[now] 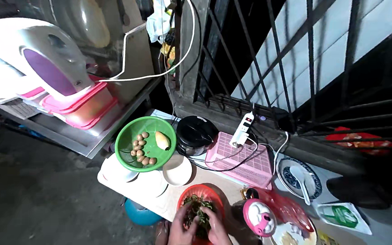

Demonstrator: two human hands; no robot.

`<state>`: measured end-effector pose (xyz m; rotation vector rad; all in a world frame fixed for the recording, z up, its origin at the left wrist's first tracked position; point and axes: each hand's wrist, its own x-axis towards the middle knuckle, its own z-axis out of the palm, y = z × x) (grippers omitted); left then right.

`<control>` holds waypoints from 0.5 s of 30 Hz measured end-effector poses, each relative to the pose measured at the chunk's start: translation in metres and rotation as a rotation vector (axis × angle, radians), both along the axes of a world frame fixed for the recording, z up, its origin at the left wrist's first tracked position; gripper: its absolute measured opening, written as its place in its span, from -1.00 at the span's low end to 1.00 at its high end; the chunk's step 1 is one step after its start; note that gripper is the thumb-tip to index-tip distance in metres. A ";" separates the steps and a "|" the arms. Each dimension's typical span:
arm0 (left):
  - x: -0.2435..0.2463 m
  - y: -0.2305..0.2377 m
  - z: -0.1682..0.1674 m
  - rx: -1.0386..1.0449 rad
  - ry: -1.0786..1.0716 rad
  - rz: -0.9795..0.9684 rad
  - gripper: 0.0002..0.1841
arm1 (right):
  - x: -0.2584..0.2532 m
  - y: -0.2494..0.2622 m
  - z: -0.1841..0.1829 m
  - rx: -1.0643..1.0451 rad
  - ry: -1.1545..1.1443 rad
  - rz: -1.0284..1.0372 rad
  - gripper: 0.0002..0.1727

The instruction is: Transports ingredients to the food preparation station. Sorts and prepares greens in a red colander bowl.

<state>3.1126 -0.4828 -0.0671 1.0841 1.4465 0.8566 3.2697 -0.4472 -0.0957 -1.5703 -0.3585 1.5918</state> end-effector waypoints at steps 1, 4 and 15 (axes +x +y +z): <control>0.014 0.003 -0.004 -0.038 -0.067 0.042 -0.26 | -0.003 -0.002 0.005 -0.012 0.024 -0.011 -0.54; 0.046 0.021 -0.017 -0.178 -0.323 0.273 -0.22 | -0.012 -0.008 0.016 -0.007 -0.001 0.019 -0.49; 0.080 0.037 -0.042 -0.295 -0.358 0.654 -0.70 | -0.018 0.002 -0.002 0.192 -0.172 0.183 -0.53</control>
